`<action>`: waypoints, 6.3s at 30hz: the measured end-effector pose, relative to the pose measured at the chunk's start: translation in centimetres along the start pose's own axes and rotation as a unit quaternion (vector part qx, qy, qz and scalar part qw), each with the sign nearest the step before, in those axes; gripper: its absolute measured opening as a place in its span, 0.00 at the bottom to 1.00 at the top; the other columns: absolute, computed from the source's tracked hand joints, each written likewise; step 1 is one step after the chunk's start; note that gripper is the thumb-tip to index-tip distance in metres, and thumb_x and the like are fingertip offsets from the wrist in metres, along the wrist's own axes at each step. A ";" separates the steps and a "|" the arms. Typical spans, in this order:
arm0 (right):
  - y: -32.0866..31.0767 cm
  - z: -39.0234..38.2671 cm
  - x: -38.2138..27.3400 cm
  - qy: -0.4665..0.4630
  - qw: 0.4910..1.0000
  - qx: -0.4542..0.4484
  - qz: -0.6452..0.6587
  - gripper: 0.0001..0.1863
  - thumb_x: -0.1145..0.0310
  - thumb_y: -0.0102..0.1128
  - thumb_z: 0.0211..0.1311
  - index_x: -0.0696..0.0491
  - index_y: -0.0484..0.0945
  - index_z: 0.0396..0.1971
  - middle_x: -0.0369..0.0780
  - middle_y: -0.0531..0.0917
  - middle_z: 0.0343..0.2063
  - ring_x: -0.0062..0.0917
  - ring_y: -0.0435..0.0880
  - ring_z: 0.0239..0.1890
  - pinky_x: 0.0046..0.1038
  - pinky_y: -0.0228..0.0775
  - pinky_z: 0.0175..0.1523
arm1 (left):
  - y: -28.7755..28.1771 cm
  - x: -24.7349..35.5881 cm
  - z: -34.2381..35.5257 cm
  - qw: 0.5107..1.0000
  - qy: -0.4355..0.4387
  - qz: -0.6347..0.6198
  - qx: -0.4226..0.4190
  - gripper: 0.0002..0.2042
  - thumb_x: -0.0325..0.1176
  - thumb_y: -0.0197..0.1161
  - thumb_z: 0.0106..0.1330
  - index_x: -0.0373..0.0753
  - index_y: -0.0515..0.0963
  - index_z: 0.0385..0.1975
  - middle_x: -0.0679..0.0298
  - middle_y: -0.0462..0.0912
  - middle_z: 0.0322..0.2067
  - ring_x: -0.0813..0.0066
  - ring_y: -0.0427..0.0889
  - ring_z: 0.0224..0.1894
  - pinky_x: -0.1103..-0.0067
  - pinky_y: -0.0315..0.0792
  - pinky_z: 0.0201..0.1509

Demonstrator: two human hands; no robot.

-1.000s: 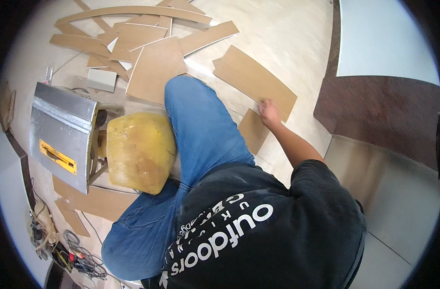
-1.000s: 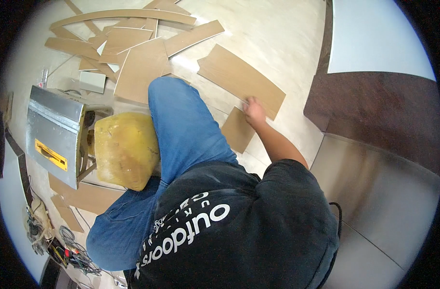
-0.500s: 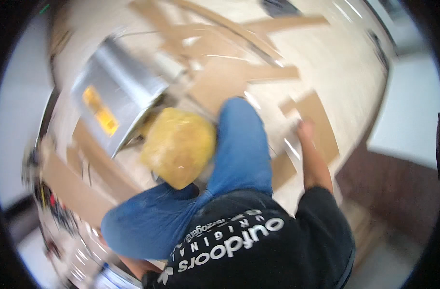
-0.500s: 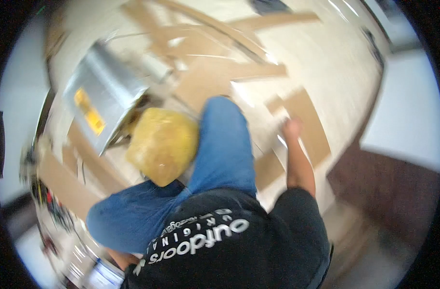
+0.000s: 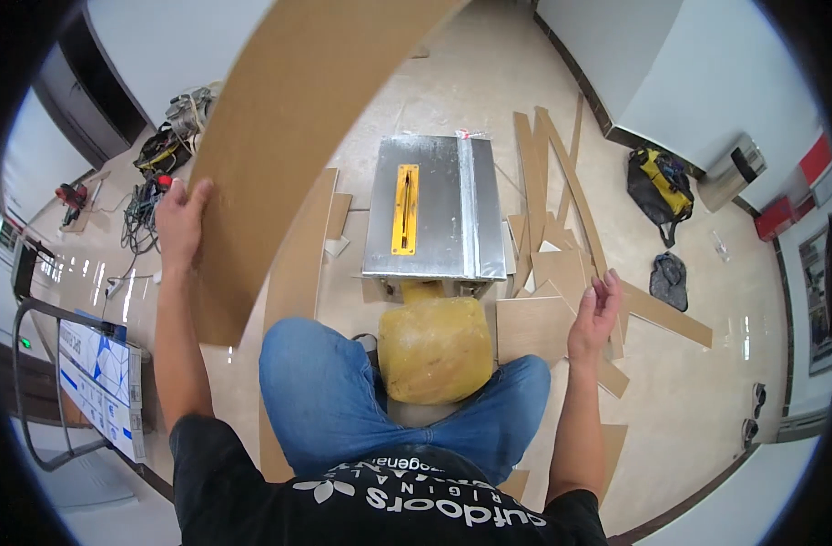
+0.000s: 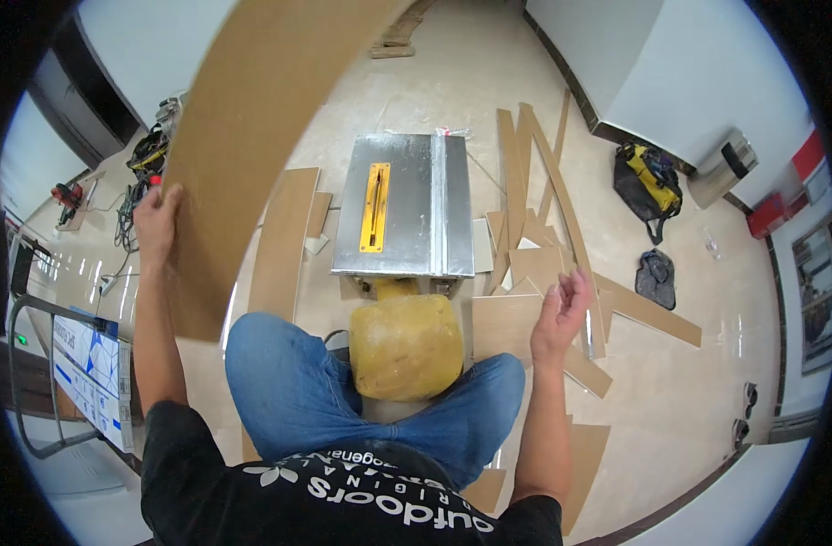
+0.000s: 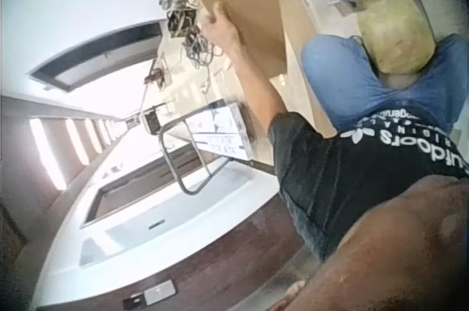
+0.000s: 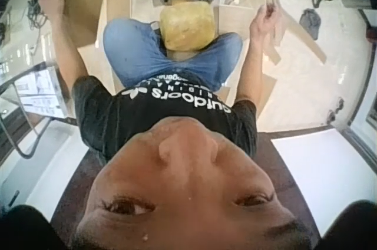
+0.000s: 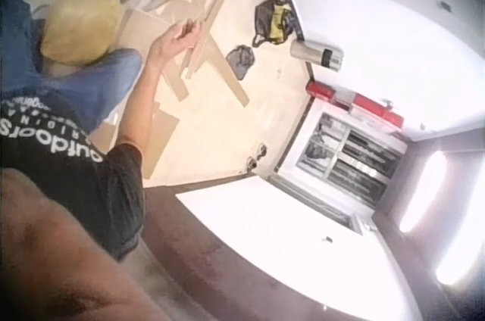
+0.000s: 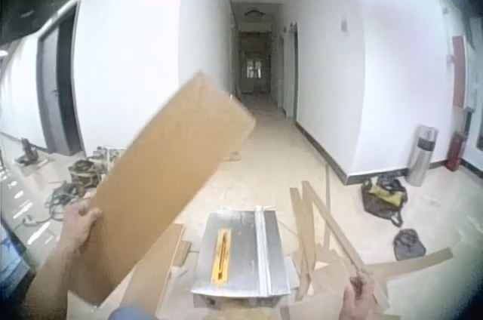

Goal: The person cuts multiple flooring planks using a table saw, feeding the planks through the blade by hand and setting the cut pieces aside on the floor.

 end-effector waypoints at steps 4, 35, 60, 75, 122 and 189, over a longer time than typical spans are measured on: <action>0.2 1.0 -2.0 0.105 0.990 0.002 0.091 0.21 0.70 0.51 0.68 0.59 0.63 0.58 0.42 0.75 0.50 0.23 0.74 0.50 0.24 0.65 0.58 | 0.8 5.8 4.0 0.995 0.036 -0.086 0.035 0.20 0.47 0.64 0.63 0.31 0.76 0.30 0.70 0.75 0.22 0.85 0.66 0.25 0.82 0.64 0.29; 19.1 15.2 5.3 0.362 0.837 0.097 0.397 0.16 0.66 0.48 0.70 0.56 0.67 0.53 0.42 0.76 0.50 0.34 0.75 0.53 0.40 0.69 0.60 | 32.6 -2.3 3.3 0.611 -0.388 -0.684 -0.085 0.13 0.29 0.55 0.68 0.35 0.69 0.51 0.58 0.74 0.49 0.66 0.74 0.50 0.72 0.72 0.58; 24.3 15.3 21.7 0.428 0.872 0.036 0.236 0.03 0.76 0.61 0.59 0.54 0.78 0.33 0.33 0.78 0.24 0.18 0.74 0.23 0.20 0.64 0.26 | 41.9 -6.7 -1.5 0.658 -0.457 -0.574 -0.170 0.14 0.20 0.60 0.62 0.38 0.71 0.47 0.63 0.77 0.45 0.72 0.76 0.46 0.78 0.74 0.49; 23.6 14.8 21.0 0.404 0.893 0.015 0.195 0.03 0.76 0.60 0.60 0.54 0.78 0.33 0.32 0.78 0.24 0.17 0.73 0.23 0.20 0.64 0.28 | 41.2 -6.1 -2.0 0.653 -0.467 -0.570 -0.177 0.12 0.23 0.61 0.63 0.39 0.72 0.46 0.64 0.76 0.43 0.74 0.76 0.45 0.82 0.74 0.49; 22.8 14.2 20.7 0.407 0.890 0.017 0.205 0.03 0.76 0.60 0.60 0.54 0.78 0.34 0.33 0.78 0.25 0.18 0.74 0.24 0.20 0.66 0.30 | 41.4 -6.3 -2.4 0.652 -0.485 -0.557 -0.168 0.12 0.22 0.62 0.62 0.39 0.73 0.45 0.63 0.76 0.41 0.74 0.77 0.43 0.83 0.76 0.45; 21.5 11.7 19.1 0.415 0.886 0.016 0.204 0.03 0.75 0.62 0.59 0.53 0.77 0.32 0.31 0.75 0.22 0.16 0.70 0.22 0.19 0.63 0.27 | 38.9 -6.3 -5.5 0.653 -0.480 -0.558 -0.177 0.11 0.24 0.60 0.64 0.36 0.71 0.45 0.62 0.76 0.40 0.74 0.77 0.43 0.84 0.78 0.46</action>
Point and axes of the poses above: each hand's wrist, its own z-axis towards the middle knuckle, its own y-axis out of the palm, x = y × z, the point moved 1 cm from there along z, towards the middle knuckle
